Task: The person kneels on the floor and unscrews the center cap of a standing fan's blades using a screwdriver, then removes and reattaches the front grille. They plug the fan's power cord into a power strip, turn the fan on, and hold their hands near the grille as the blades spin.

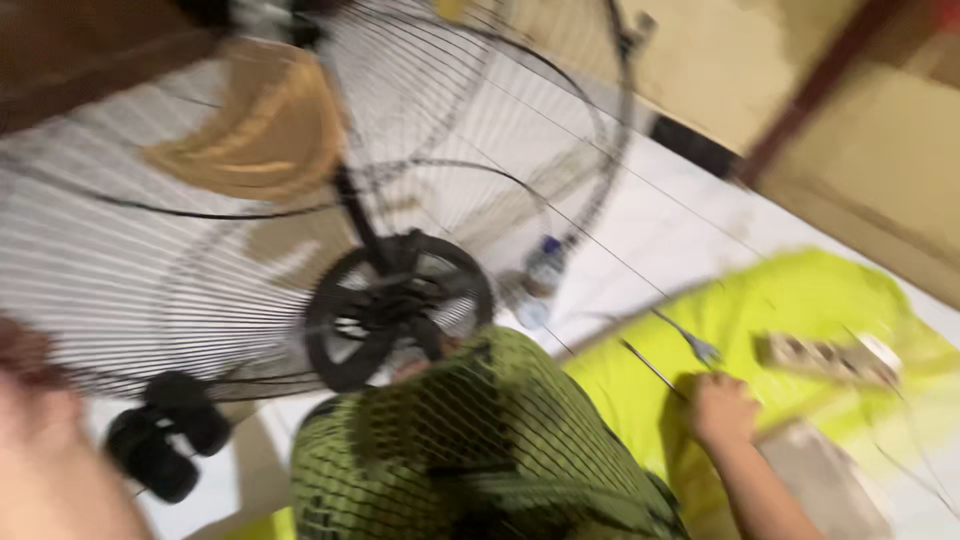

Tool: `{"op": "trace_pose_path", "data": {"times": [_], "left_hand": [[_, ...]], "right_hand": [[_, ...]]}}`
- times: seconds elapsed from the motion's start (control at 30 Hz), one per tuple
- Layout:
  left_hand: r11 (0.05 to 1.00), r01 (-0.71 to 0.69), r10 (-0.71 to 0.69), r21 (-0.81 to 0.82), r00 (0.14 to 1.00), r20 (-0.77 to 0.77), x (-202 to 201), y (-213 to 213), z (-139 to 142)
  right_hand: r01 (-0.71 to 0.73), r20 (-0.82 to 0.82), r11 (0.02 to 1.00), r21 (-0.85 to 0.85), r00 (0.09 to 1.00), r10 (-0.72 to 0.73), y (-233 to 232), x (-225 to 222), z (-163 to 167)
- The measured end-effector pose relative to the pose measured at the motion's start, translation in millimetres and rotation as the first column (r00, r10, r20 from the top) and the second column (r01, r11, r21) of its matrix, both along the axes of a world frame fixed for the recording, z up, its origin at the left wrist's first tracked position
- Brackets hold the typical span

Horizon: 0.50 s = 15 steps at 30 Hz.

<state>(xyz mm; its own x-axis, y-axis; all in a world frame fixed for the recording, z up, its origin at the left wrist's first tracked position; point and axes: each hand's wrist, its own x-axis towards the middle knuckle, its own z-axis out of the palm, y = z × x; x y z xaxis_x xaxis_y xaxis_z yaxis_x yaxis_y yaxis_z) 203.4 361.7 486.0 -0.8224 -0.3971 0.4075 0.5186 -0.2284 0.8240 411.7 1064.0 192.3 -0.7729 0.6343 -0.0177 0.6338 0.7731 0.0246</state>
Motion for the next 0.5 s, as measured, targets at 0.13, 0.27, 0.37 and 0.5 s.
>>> {"op": "trace_pose_path", "data": {"times": [0.13,0.27,0.37,0.5], "left_hand": [[0.998,-0.058,0.06,0.03,0.997,-0.046,-3,-4,17],[0.988,-0.128,0.128,0.087,0.992,-0.001,-3,4,25],[0.984,-0.141,0.139,0.112,0.99,0.029,-8,11,26],[0.971,-0.199,0.182,0.133,0.974,0.132,-17,16,25]], "right_hand": [[-0.341,-0.732,0.94,0.021,0.635,0.246,-7,-76,73],[-0.825,-0.843,0.24,-0.511,0.427,-0.326,-26,-180,169],[-0.917,-0.851,-0.064,-0.395,0.391,-0.352,-62,-231,230],[-0.933,-0.851,-0.094,-0.349,0.357,-0.385,-102,-277,271]]}}
